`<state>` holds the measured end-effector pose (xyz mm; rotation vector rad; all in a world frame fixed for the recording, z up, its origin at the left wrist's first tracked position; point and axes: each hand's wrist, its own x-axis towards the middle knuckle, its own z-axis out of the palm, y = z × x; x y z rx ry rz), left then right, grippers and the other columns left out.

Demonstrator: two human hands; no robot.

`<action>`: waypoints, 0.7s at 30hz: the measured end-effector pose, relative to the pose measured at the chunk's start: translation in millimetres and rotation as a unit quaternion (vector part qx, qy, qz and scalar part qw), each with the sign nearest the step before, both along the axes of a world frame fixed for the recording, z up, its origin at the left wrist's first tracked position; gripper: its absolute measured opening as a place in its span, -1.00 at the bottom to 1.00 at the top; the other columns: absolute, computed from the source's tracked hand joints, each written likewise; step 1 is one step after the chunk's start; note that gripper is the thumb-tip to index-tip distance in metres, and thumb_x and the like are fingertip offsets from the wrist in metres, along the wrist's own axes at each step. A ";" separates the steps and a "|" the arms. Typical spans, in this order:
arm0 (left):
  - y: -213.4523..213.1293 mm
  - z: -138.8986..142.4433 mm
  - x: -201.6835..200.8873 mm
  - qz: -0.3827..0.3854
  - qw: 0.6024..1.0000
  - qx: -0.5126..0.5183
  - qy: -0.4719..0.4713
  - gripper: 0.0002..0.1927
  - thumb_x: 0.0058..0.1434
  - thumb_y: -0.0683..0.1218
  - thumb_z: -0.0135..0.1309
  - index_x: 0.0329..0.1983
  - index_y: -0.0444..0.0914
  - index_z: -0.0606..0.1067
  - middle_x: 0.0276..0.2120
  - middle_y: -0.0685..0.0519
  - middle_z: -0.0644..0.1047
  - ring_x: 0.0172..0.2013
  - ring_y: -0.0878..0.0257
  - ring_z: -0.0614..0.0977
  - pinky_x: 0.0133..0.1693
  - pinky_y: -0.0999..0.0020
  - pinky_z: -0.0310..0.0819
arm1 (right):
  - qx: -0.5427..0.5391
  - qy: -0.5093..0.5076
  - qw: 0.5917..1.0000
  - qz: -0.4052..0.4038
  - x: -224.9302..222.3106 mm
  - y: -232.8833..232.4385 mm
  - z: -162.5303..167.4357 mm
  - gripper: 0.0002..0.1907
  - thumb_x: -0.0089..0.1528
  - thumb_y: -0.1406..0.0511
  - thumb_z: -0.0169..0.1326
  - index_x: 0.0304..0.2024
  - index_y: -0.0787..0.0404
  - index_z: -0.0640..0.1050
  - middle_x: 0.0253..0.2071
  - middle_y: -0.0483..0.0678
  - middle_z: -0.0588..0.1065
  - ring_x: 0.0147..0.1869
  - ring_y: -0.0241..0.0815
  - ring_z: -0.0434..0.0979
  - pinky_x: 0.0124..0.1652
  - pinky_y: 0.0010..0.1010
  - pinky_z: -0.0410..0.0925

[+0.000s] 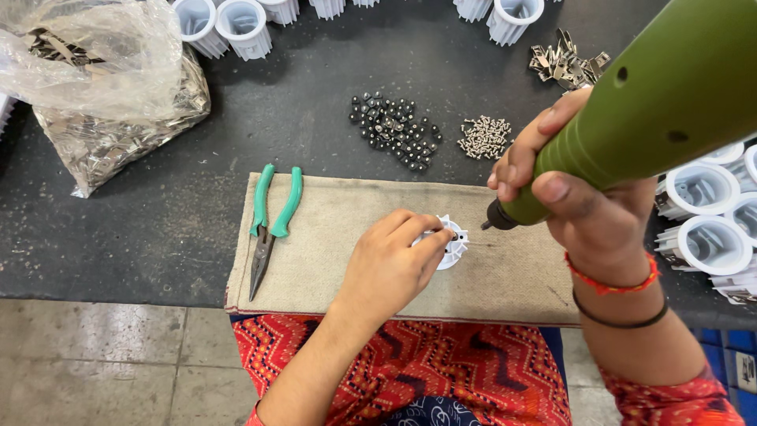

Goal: The person assembles white plastic lamp holder sockets at a workbench. They hold each socket body, position small screws and metal terminals, and drive the screws in with a green electric screwdriver, then set finished units aside and pick up the next part.

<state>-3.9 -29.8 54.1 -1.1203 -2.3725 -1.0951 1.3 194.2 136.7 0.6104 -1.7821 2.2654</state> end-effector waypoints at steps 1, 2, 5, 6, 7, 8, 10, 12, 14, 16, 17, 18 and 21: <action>1.1 -0.2 0.9 0.006 1.000 0.001 -0.011 -0.79 0.13 -0.17 0.27 -0.15 -0.23 0.62 -0.15 0.06 0.60 -0.13 0.13 0.61 -0.10 0.21 0.54 | -0.007 0.000 1.000 -0.002 0.6 -2.2 -1.2 -0.59 0.35 0.29 0.24 0.12 0.30 0.35 -0.28 0.11 0.48 -0.24 -0.09 0.55 -0.12 -0.23 0.45; 2.6 -0.2 1.5 0.012 1.000 0.002 -0.022 -0.81 0.14 -0.17 0.27 -0.16 -0.23 0.62 -0.16 0.06 0.61 -0.13 0.12 0.61 -0.10 0.21 0.54 | -0.014 0.001 1.000 -0.003 1.4 -5.1 -2.6 -0.58 0.36 0.29 0.24 0.12 0.30 0.35 -0.27 0.11 0.48 -0.24 -0.09 0.54 -0.12 -0.24 0.44; 5.2 -0.9 -1.2 0.016 0.997 0.025 -0.067 -0.86 0.12 -0.17 0.26 -0.24 -0.21 0.64 -0.21 0.05 0.62 -0.15 0.10 0.61 -0.10 0.22 0.54 | -0.028 0.004 0.999 -0.017 6.3 -13.2 -5.4 -0.57 0.37 0.26 0.23 0.13 0.29 0.33 -0.28 0.11 0.47 -0.26 -0.09 0.53 -0.14 -0.25 0.43; 5.8 -1.1 -3.5 0.015 0.996 0.036 -0.084 -0.88 0.10 -0.17 0.26 -0.27 -0.21 0.65 -0.22 0.05 0.62 -0.16 0.09 0.61 -0.10 0.22 0.54 | -0.029 0.008 0.999 -0.022 7.6 -15.7 -6.2 -0.56 0.38 0.24 0.23 0.13 0.29 0.33 -0.28 0.11 0.47 -0.27 -0.09 0.53 -0.15 -0.25 0.43; 6.1 -1.6 -5.9 0.014 0.993 0.034 -0.108 -0.89 0.09 -0.17 0.26 -0.29 -0.19 0.66 -0.24 0.06 0.63 -0.18 0.09 0.61 -0.11 0.22 0.53 | -0.029 0.012 0.999 -0.027 9.1 -18.4 -7.1 -0.56 0.38 0.23 0.23 0.13 0.29 0.33 -0.29 0.11 0.47 -0.28 -0.09 0.53 -0.15 -0.25 0.43; 6.2 -1.9 -8.7 0.013 0.991 0.033 -0.132 -0.90 0.07 -0.16 0.26 -0.31 -0.18 0.66 -0.26 0.08 0.63 -0.19 0.09 0.62 -0.12 0.22 0.53 | -0.026 0.019 0.999 -0.032 9.6 -20.8 -7.8 -0.55 0.38 0.21 0.22 0.13 0.29 0.33 -0.29 0.11 0.46 -0.28 -0.10 0.52 -0.16 -0.25 0.44; 6.3 -2.9 -12.2 0.015 0.986 0.030 -0.164 -0.91 0.05 -0.15 0.26 -0.34 -0.16 0.67 -0.29 0.09 0.64 -0.21 0.10 0.62 -0.13 0.21 0.52 | -0.029 0.026 0.999 -0.038 11.4 -25.8 -10.0 -0.55 0.38 0.19 0.22 0.13 0.28 0.33 -0.29 0.11 0.46 -0.29 -0.10 0.52 -0.17 -0.25 0.43; 7.0 -3.7 -13.9 0.020 0.983 0.031 -0.181 -0.90 0.04 -0.14 0.27 -0.35 -0.15 0.68 -0.31 0.10 0.64 -0.23 0.10 0.62 -0.14 0.21 0.52 | -0.033 0.028 0.998 -0.043 11.9 -29.6 -12.5 -0.55 0.38 0.19 0.21 0.12 0.28 0.32 -0.30 0.10 0.46 -0.30 -0.09 0.52 -0.19 -0.26 0.42; 7.5 -4.2 -12.7 0.024 0.983 0.034 -0.177 -0.91 0.05 -0.13 0.28 -0.35 -0.15 0.67 -0.31 0.10 0.63 -0.23 0.09 0.62 -0.14 0.20 0.52 | -0.030 0.030 0.998 -0.050 12.3 -31.3 -14.5 -0.56 0.37 0.19 0.20 0.11 0.27 0.33 -0.30 0.11 0.46 -0.30 -0.09 0.51 -0.19 -0.27 0.41; 7.8 -4.3 -11.4 0.027 0.984 0.039 -0.172 -0.91 0.05 -0.12 0.28 -0.35 -0.16 0.67 -0.31 0.10 0.63 -0.22 0.09 0.62 -0.13 0.19 0.51 | -0.027 0.029 0.998 -0.055 12.8 -31.2 -16.2 -0.56 0.37 0.19 0.20 0.11 0.27 0.32 -0.30 0.11 0.45 -0.31 -0.09 0.51 -0.19 -0.27 0.41; 8.0 -4.2 -10.6 0.027 0.984 0.041 -0.168 -0.91 0.05 -0.12 0.28 -0.34 -0.16 0.67 -0.31 0.09 0.63 -0.22 0.09 0.62 -0.13 0.19 0.51 | -0.027 0.028 0.998 -0.056 13.5 -30.6 -16.8 -0.57 0.38 0.20 0.20 0.12 0.27 0.32 -0.30 0.11 0.45 -0.30 -0.09 0.51 -0.18 -0.26 0.41; 8.2 -4.0 -10.1 0.028 0.985 0.044 -0.165 -0.90 0.05 -0.12 0.28 -0.34 -0.16 0.67 -0.31 0.09 0.63 -0.21 0.09 0.62 -0.12 0.19 0.52 | -0.027 0.027 0.998 -0.056 13.5 -30.1 -17.7 -0.57 0.38 0.20 0.20 0.12 0.27 0.32 -0.30 0.11 0.45 -0.30 -0.08 0.50 -0.18 -0.27 0.40; 8.6 -2.7 -8.7 0.035 0.985 0.044 -0.160 -0.90 0.04 -0.12 0.28 -0.35 -0.17 0.66 -0.30 0.09 0.63 -0.21 0.08 0.62 -0.13 0.18 0.51 | -0.026 0.026 0.998 -0.057 13.6 -29.3 -20.4 -0.57 0.37 0.22 0.20 0.13 0.27 0.32 -0.30 0.12 0.45 -0.31 -0.09 0.49 -0.19 -0.28 0.40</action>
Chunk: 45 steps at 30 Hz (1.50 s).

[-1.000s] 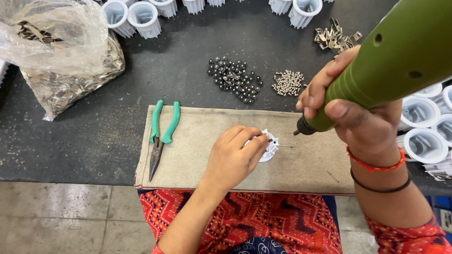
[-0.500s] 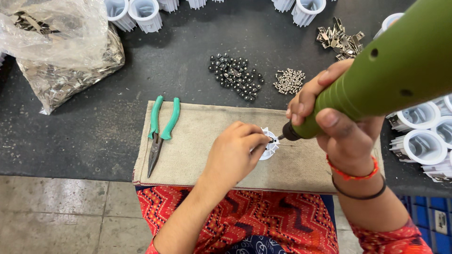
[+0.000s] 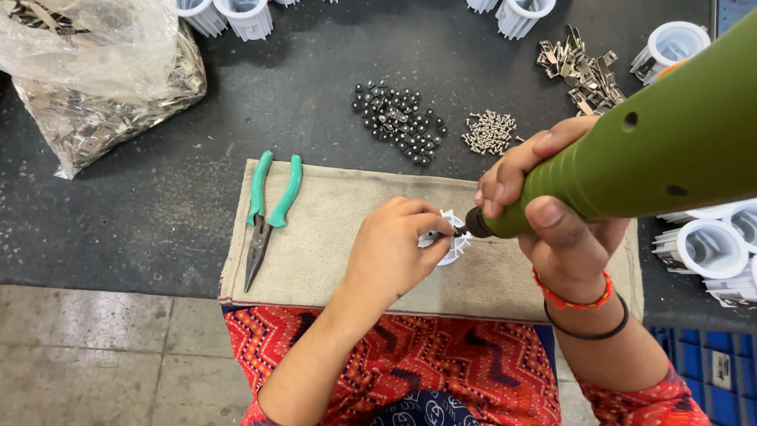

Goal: The person assembles white plastic lamp holder sockets at a workbench. They hold each socket body, position small screws and metal terminals, and drive the screws in with a green electric screwdriver, then set finished units aside and pick up the next part.

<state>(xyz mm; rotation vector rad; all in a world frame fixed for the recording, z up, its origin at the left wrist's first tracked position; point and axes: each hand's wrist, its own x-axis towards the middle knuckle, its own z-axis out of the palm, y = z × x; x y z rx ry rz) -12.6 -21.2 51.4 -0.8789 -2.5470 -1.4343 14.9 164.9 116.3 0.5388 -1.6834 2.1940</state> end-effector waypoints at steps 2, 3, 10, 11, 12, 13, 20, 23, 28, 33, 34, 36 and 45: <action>0.5 1.1 0.1 0.001 1.000 -0.006 -0.004 -0.90 0.03 -0.11 0.28 -0.36 -0.17 0.66 -0.31 0.09 0.63 -0.22 0.08 0.62 -0.14 0.18 0.51 | -0.001 0.000 1.000 -0.004 0.3 -0.7 -1.7 -0.58 0.37 0.23 0.19 0.13 0.27 0.32 -0.30 0.11 0.45 -0.32 -0.09 0.49 -0.20 -0.28 0.39; 0.7 1.7 0.3 0.002 1.000 -0.009 -0.007 -0.90 0.03 -0.11 0.28 -0.37 -0.16 0.66 -0.31 0.09 0.63 -0.22 0.08 0.62 -0.14 0.18 0.51 | -0.001 -0.001 1.000 -0.004 0.7 -1.3 -2.3 -0.59 0.38 0.25 0.19 0.13 0.27 0.32 -0.30 0.11 0.45 -0.33 -0.10 0.47 -0.20 -0.28 0.39; 2.0 2.6 0.2 0.007 1.000 -0.010 -0.007 -0.91 0.01 -0.10 0.30 -0.40 -0.16 0.65 -0.34 0.11 0.62 -0.24 0.09 0.61 -0.16 0.18 0.51 | 0.007 -0.006 1.000 -0.016 0.9 -3.9 -3.7 -0.64 0.37 0.30 0.17 0.07 0.25 0.29 -0.34 0.11 0.43 -0.37 -0.11 0.46 -0.23 -0.26 0.42; 2.3 2.6 -0.1 0.008 1.000 -0.009 -0.006 -0.91 0.01 -0.09 0.30 -0.41 -0.17 0.65 -0.34 0.11 0.62 -0.24 0.10 0.61 -0.16 0.18 0.51 | 0.008 -0.003 1.000 -0.017 0.1 -3.7 -3.6 -0.63 0.36 0.30 0.17 0.06 0.25 0.29 -0.35 0.10 0.43 -0.38 -0.12 0.46 -0.23 -0.25 0.44; 2.6 2.3 0.1 0.008 1.000 -0.008 -0.006 -0.91 0.01 -0.09 0.30 -0.42 -0.17 0.64 -0.35 0.11 0.62 -0.24 0.10 0.61 -0.16 0.19 0.52 | 0.008 -0.001 1.000 -0.014 -0.6 -3.5 -3.5 -0.63 0.35 0.29 0.17 0.06 0.25 0.29 -0.36 0.09 0.43 -0.39 -0.12 0.46 -0.23 -0.25 0.44; 2.7 2.2 -0.2 0.009 1.000 -0.007 -0.006 -0.91 0.01 -0.09 0.30 -0.42 -0.17 0.64 -0.35 0.11 0.61 -0.25 0.10 0.61 -0.17 0.19 0.52 | 0.007 0.001 1.000 -0.012 -1.4 -3.4 -3.4 -0.63 0.35 0.29 0.17 0.05 0.24 0.28 -0.37 0.09 0.42 -0.40 -0.13 0.46 -0.24 -0.25 0.45; 5.0 -1.2 1.1 0.015 1.000 -0.009 -0.002 -0.90 -0.02 -0.08 0.32 -0.44 -0.16 0.65 -0.36 0.11 0.60 -0.26 0.10 0.61 -0.19 0.19 0.51 | -0.008 -0.010 0.999 0.047 -12.7 0.7 3.6 -0.63 0.36 0.29 0.17 0.04 0.26 0.28 -0.39 0.10 0.42 -0.41 -0.13 0.45 -0.25 -0.26 0.44; 2.2 -5.0 0.9 0.008 0.999 0.021 -0.029 -0.87 0.02 -0.07 0.32 -0.34 -0.13 0.66 -0.31 0.13 0.63 -0.21 0.13 0.63 -0.12 0.23 0.54 | -0.010 -0.010 0.998 0.060 -13.5 6.3 12.9 -0.64 0.39 0.30 0.17 0.07 0.27 0.28 -0.37 0.12 0.42 -0.39 -0.11 0.45 -0.25 -0.27 0.41; -2.7 -18.9 4.2 -0.003 0.989 0.144 0.015 -0.38 -0.09 0.03 0.39 0.05 -0.23 0.51 0.03 -0.10 0.54 0.06 -0.04 0.57 0.08 0.11 0.45 | -0.012 0.004 1.000 0.027 -10.9 6.5 17.8 -0.64 0.34 0.30 0.16 0.05 0.27 0.29 -0.41 0.12 0.41 -0.43 -0.09 0.45 -0.30 -0.24 0.44; 13.2 -38.1 20.7 0.067 0.993 0.100 -0.001 -0.40 0.00 0.07 0.43 0.07 -0.20 0.52 0.08 -0.01 0.59 0.11 0.00 0.60 0.15 0.11 0.48 | -0.012 0.009 1.000 0.011 -10.1 1.9 10.8 -0.64 0.36 0.29 0.15 0.06 0.28 0.30 -0.40 0.12 0.41 -0.42 -0.09 0.45 -0.29 -0.26 0.40; 15.0 -41.5 23.0 0.069 0.992 0.103 0.006 -0.42 0.00 0.07 0.43 0.06 -0.19 0.53 0.10 0.00 0.59 0.11 0.00 0.60 0.15 0.12 0.49 | -0.009 0.011 1.000 0.009 -10.8 2.0 9.5 -0.64 0.36 0.29 0.15 0.07 0.28 0.30 -0.39 0.12 0.41 -0.42 -0.08 0.45 -0.29 -0.26 0.40; 16.7 -46.3 25.5 0.071 0.991 0.108 0.020 -0.46 0.00 0.07 0.44 0.03 -0.17 0.55 0.13 0.01 0.60 0.11 0.02 0.62 0.15 0.15 0.51 | -0.002 0.011 1.000 0.000 -10.8 3.9 8.2 -0.65 0.38 0.28 0.15 0.07 0.28 0.30 -0.39 0.12 0.41 -0.42 -0.07 0.45 -0.29 -0.25 0.41; 15.1 -43.8 25.3 0.069 0.991 0.113 0.028 -0.44 0.00 0.07 0.44 0.05 -0.15 0.55 0.11 0.00 0.60 0.09 0.01 0.64 0.10 0.15 0.54 | -0.004 0.013 1.000 -0.011 -9.0 8.1 5.5 -0.66 0.38 0.28 0.12 0.06 0.28 0.30 -0.41 0.12 0.40 -0.46 -0.07 0.43 -0.30 -0.22 0.44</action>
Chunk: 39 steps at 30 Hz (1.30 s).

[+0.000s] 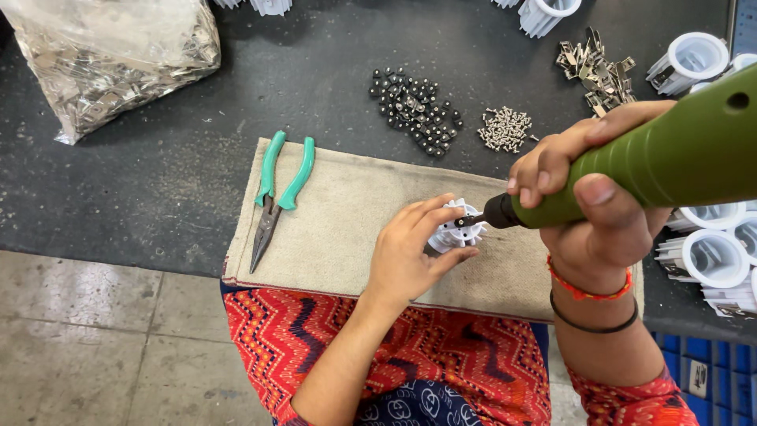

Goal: The person assembles white plastic lamp holder sockets at a workbench. They hold each socket body, position small screws and metal terminals, and drive the screws in with a green electric screwdriver, then set finished units aside and pick up the next part.

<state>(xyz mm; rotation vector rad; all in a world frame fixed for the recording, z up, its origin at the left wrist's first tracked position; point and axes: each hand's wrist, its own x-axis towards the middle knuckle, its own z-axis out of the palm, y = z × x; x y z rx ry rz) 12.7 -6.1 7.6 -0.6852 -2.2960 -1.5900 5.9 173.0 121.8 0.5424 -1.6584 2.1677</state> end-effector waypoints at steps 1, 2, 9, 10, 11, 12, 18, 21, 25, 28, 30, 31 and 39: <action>-0.1 0.4 -0.1 -0.002 1.000 0.004 -0.003 -0.41 0.00 0.07 0.44 0.08 -0.17 0.53 0.10 0.00 0.60 0.09 0.00 0.64 0.10 0.15 0.54 | -0.001 0.000 1.000 0.000 0.1 -0.3 -0.4 -0.66 0.38 0.28 0.12 0.06 0.28 0.29 -0.41 0.12 0.40 -0.46 -0.07 0.43 -0.30 -0.22 0.44; -0.6 0.7 -0.3 -0.004 1.000 0.008 -0.005 -0.38 0.00 0.07 0.44 0.11 -0.18 0.51 0.09 -0.01 0.60 0.09 0.00 0.64 0.11 0.15 0.54 | -0.002 -0.001 1.000 0.001 0.6 -1.3 -0.8 -0.65 0.39 0.27 0.12 0.06 0.28 0.29 -0.41 0.12 0.40 -0.46 -0.06 0.43 -0.31 -0.23 0.42; -0.9 1.2 -0.4 0.000 1.000 0.000 -0.016 -0.31 -0.02 0.07 0.46 0.16 -0.22 0.48 0.04 -0.03 0.61 0.06 0.00 0.64 0.09 0.15 0.54 | 0.009 0.007 1.000 0.000 0.0 -3.3 -0.6 -0.63 0.39 0.25 0.14 0.07 0.27 0.28 -0.41 0.12 0.40 -0.46 -0.05 0.45 -0.32 -0.22 0.42; -0.7 1.3 -0.1 0.000 1.000 0.001 -0.017 -0.31 -0.02 0.07 0.45 0.16 -0.22 0.48 0.03 -0.03 0.61 0.06 0.00 0.64 0.09 0.15 0.54 | 0.011 0.008 1.000 -0.001 -0.1 -3.3 -0.3 -0.63 0.38 0.25 0.14 0.07 0.27 0.28 -0.41 0.12 0.40 -0.46 -0.05 0.45 -0.32 -0.21 0.44; -0.3 1.2 0.1 0.001 1.000 0.002 -0.018 -0.30 -0.02 0.07 0.45 0.16 -0.22 0.48 0.03 -0.03 0.61 0.06 0.00 0.64 0.09 0.15 0.54 | 0.012 0.008 1.000 -0.006 0.2 -3.4 -0.3 -0.63 0.38 0.25 0.14 0.07 0.27 0.28 -0.42 0.11 0.40 -0.47 -0.05 0.45 -0.32 -0.20 0.45; -0.2 1.1 0.3 0.002 1.000 0.003 -0.019 -0.30 -0.02 0.08 0.45 0.16 -0.22 0.48 0.03 -0.03 0.61 0.06 0.00 0.64 0.09 0.15 0.54 | 0.012 0.009 1.000 -0.007 0.2 -3.7 -0.4 -0.63 0.38 0.25 0.14 0.07 0.27 0.28 -0.42 0.11 0.40 -0.47 -0.05 0.45 -0.31 -0.20 0.46; -0.4 1.2 -0.4 0.004 1.000 -0.002 -0.010 -0.31 0.00 0.10 0.44 0.16 -0.22 0.48 0.03 -0.03 0.61 0.06 0.00 0.64 0.10 0.15 0.53 | 0.016 0.010 1.000 0.003 0.5 -5.1 -3.3 -0.63 0.39 0.26 0.14 0.08 0.27 0.28 -0.40 0.12 0.39 -0.46 -0.05 0.44 -0.31 -0.21 0.45; 0.1 1.8 0.6 0.009 1.000 -0.002 -0.030 -0.28 -0.01 0.12 0.44 0.18 -0.22 0.47 0.01 -0.06 0.61 0.03 0.00 0.65 0.08 0.15 0.54 | 0.014 0.011 1.000 0.007 0.4 -7.1 -6.0 -0.64 0.40 0.27 0.14 0.08 0.26 0.27 -0.41 0.11 0.39 -0.46 -0.06 0.42 -0.33 -0.24 0.41; 2.5 0.7 0.8 0.007 0.995 -0.012 -0.099 -0.24 -0.04 0.13 0.45 0.19 -0.22 0.45 -0.05 -0.06 0.62 -0.04 0.00 0.67 -0.01 0.15 0.55 | -0.004 0.001 1.000 0.006 -2.2 -9.2 -6.7 -0.65 0.39 0.28 0.13 0.05 0.24 0.25 -0.44 0.09 0.37 -0.49 -0.10 0.41 -0.35 -0.23 0.43; 4.6 -1.9 1.6 0.009 0.996 0.009 -0.083 -0.20 -0.02 0.13 0.45 0.23 -0.24 0.39 -0.02 -0.06 0.62 -0.03 0.02 0.67 0.00 0.17 0.56 | -0.009 -0.015 1.000 0.009 -4.6 -9.2 -4.4 -0.65 0.36 0.28 0.12 0.02 0.24 0.25 -0.48 0.08 0.37 -0.52 -0.12 0.40 -0.40 -0.26 0.42; 4.9 -4.1 0.8 0.012 0.997 0.000 -0.074 -0.20 -0.03 0.12 0.45 0.22 -0.24 0.39 -0.03 -0.06 0.62 -0.04 0.01 0.67 -0.01 0.16 0.56 | -0.007 -0.017 1.000 0.018 -6.6 -9.4 -3.5 -0.66 0.36 0.28 0.12 0.02 0.23 0.25 -0.48 0.07 0.36 -0.51 -0.13 0.40 -0.39 -0.27 0.42; 5.6 -5.2 0.8 0.011 0.997 0.000 -0.078 -0.20 -0.03 0.12 0.45 0.22 -0.24 0.40 -0.04 -0.07 0.62 -0.04 0.01 0.67 -0.01 0.16 0.56 | -0.005 -0.018 1.000 0.023 -7.3 -9.2 -3.3 -0.66 0.37 0.28 0.12 0.02 0.23 0.25 -0.48 0.07 0.36 -0.51 -0.13 0.39 -0.39 -0.27 0.42; 2.7 -7.1 -2.4 -0.010 0.996 -0.009 -0.088 -0.21 -0.03 0.14 0.45 0.21 -0.23 0.41 -0.05 -0.08 0.62 -0.05 -0.02 0.66 -0.01 0.12 0.55 | 0.008 -0.009 0.999 0.048 -9.4 -10.5 -11.4 -0.65 0.38 0.26 0.15 0.03 0.22 0.25 -0.45 0.08 0.37 -0.48 -0.16 0.39 -0.35 -0.27 0.41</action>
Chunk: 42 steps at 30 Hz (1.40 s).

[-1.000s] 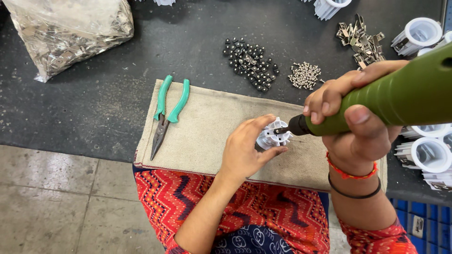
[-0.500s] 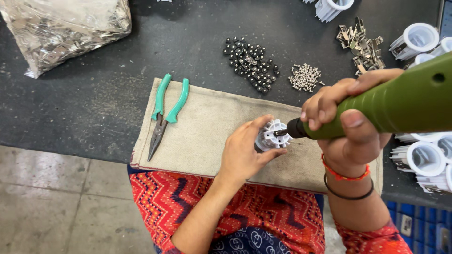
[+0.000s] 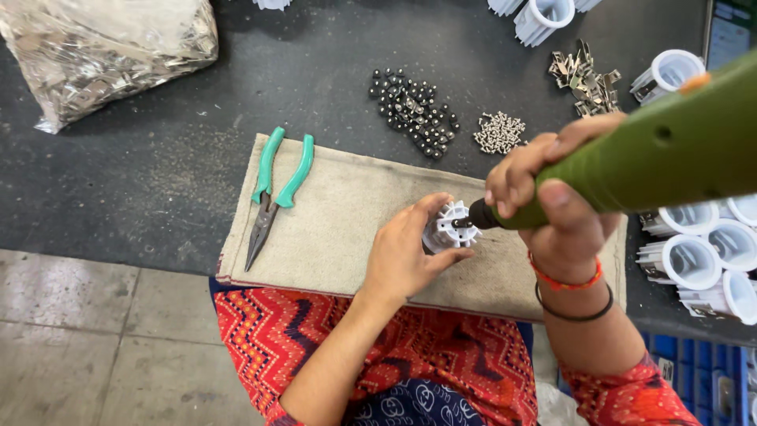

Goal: The person assembles white plastic lamp holder sockets at a workbench. They hold each socket body, position small screws and metal terminals, and drive the screws in with a green electric screwdriver, then set finished units aside and pick up the next part.

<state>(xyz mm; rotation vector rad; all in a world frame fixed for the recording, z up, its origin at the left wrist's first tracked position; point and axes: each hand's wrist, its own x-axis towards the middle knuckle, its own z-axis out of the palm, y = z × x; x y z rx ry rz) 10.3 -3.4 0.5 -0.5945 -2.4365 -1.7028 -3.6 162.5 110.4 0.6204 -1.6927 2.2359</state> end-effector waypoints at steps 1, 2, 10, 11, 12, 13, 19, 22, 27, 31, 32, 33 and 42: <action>-0.9 0.8 0.4 0.000 1.000 -0.004 0.003 -0.22 -0.03 0.14 0.44 0.21 -0.21 0.42 -0.06 -0.08 0.62 -0.05 -0.02 0.66 -0.02 0.13 0.55 | 0.000 -0.003 1.000 0.008 -1.5 0.1 -0.6 -0.64 0.38 0.26 0.15 0.03 0.21 0.25 -0.44 0.09 0.38 -0.48 -0.16 0.39 -0.34 -0.27 0.41; -1.9 1.5 0.1 0.001 1.000 -0.008 0.008 -0.23 -0.02 0.14 0.44 0.21 -0.20 0.42 -0.06 -0.08 0.61 -0.04 -0.03 0.66 -0.02 0.13 0.55 | -0.002 -0.010 1.000 0.023 -5.3 1.0 -0.3 -0.64 0.40 0.26 0.16 0.04 0.21 0.25 -0.43 0.09 0.38 -0.46 -0.15 0.40 -0.32 -0.27 0.41; -0.7 8.9 -2.0 0.033 0.999 -0.042 -0.001 -0.25 -0.10 0.17 0.46 0.12 -0.20 0.51 -0.12 -0.11 0.61 -0.09 -0.03 0.65 -0.07 0.14 0.54 | 0.028 0.012 0.999 0.026 -21.3 13.3 24.6 -0.57 0.43 0.16 0.18 0.09 0.31 0.33 -0.31 0.13 0.46 -0.32 -0.09 0.51 -0.19 -0.27 0.47; -1.2 9.8 -1.5 0.042 0.998 -0.037 -0.023 -0.27 -0.11 0.18 0.47 0.09 -0.21 0.53 -0.16 -0.10 0.61 -0.13 -0.01 0.66 -0.09 0.16 0.55 | 0.042 0.016 0.999 0.021 -18.8 16.1 30.2 -0.57 0.45 0.16 0.19 0.10 0.32 0.33 -0.27 0.14 0.47 -0.29 -0.09 0.51 -0.17 -0.29 0.45; -1.8 10.4 -1.1 0.050 0.997 -0.032 -0.045 -0.28 -0.13 0.19 0.48 0.06 -0.22 0.56 -0.20 -0.10 0.62 -0.16 0.02 0.67 -0.11 0.19 0.56 | 0.055 0.019 0.998 0.018 -16.4 18.9 35.2 -0.56 0.46 0.16 0.20 0.12 0.32 0.33 -0.24 0.15 0.47 -0.27 -0.08 0.51 -0.16 -0.30 0.44; -2.4 11.0 -1.0 0.048 0.997 0.006 -0.064 -0.29 -0.10 0.19 0.47 0.06 -0.24 0.55 -0.19 -0.08 0.63 -0.18 0.09 0.69 -0.13 0.24 0.59 | 0.067 0.023 0.997 0.015 -13.9 21.9 40.1 -0.56 0.47 0.16 0.20 0.13 0.32 0.33 -0.21 0.15 0.47 -0.24 -0.08 0.51 -0.14 -0.31 0.43; -5.3 12.0 -1.0 0.048 0.990 0.087 -0.103 -0.31 -0.05 0.16 0.44 0.06 -0.30 0.55 -0.24 -0.02 0.68 -0.28 0.28 0.73 -0.23 0.39 0.64 | 0.108 0.033 0.994 -0.010 -7.1 33.9 49.6 -0.50 0.49 0.11 0.20 0.17 0.36 0.33 -0.20 0.15 0.46 -0.20 -0.06 0.53 -0.10 -0.37 0.42; -5.7 10.2 0.3 0.044 0.991 0.085 -0.095 -0.31 -0.05 0.16 0.45 0.06 -0.30 0.54 -0.24 -0.02 0.67 -0.28 0.27 0.73 -0.22 0.38 0.63 | 0.093 0.033 0.995 -0.012 -4.8 35.8 47.4 -0.45 0.46 0.07 0.20 0.18 0.37 0.35 -0.18 0.16 0.50 -0.18 -0.05 0.56 -0.09 -0.37 0.45; -4.4 7.5 0.9 0.079 0.996 0.032 -0.018 -0.27 -0.14 0.18 0.49 0.01 -0.30 0.54 -0.26 -0.07 0.61 -0.27 0.16 0.68 -0.23 0.30 0.60 | 0.105 0.057 0.993 -0.023 -7.3 29.9 56.3 -0.41 0.41 0.02 0.20 0.16 0.39 0.39 -0.16 0.17 0.52 -0.14 -0.02 0.59 -0.07 -0.32 0.49; -3.3 7.6 0.8 0.068 0.995 -0.022 0.069 -0.25 -0.14 0.20 0.49 0.03 -0.26 0.51 -0.16 -0.05 0.58 -0.13 0.04 0.63 -0.07 0.19 0.55 | 0.198 0.081 0.977 -0.008 -5.2 35.2 96.0 -0.39 0.39 -0.01 0.17 0.14 0.40 0.39 -0.17 0.19 0.49 -0.17 -0.01 0.57 -0.09 -0.28 0.47; -3.2 7.6 0.7 0.060 0.992 -0.033 0.106 -0.26 -0.11 0.19 0.48 0.05 -0.26 0.49 -0.11 -0.05 0.58 -0.08 0.01 0.61 -0.02 0.16 0.53 | 0.226 0.081 0.971 0.003 -9.4 37.8 107.9 -0.38 0.39 -0.01 0.17 0.13 0.41 0.39 -0.17 0.20 0.49 -0.18 -0.01 0.56 -0.10 -0.27 0.47; -3.6 7.6 0.2 0.051 0.988 -0.045 0.142 -0.26 -0.08 0.18 0.47 0.06 -0.26 0.47 -0.06 -0.05 0.58 -0.02 -0.02 0.59 0.03 0.14 0.51 | 0.254 0.082 0.964 0.017 -14.9 38.9 118.0 -0.37 0.38 -0.02 0.16 0.13 0.41 0.39 -0.17 0.20 0.48 -0.18 -0.01 0.55 -0.11 -0.26 0.46; -5.0 3.5 -1.4 0.021 0.991 -0.075 0.105 -0.25 -0.10 0.20 0.46 0.08 -0.25 0.50 -0.06 -0.02 0.59 -0.04 -0.01 0.59 0.02 0.15 0.51 | 0.335 0.057 0.937 0.080 -30.8 17.4 143.2 -0.32 0.34 -0.08 0.10 0.08 0.44 0.38 -0.20 0.25 0.43 -0.24 0.01 0.50 -0.17 -0.17 0.43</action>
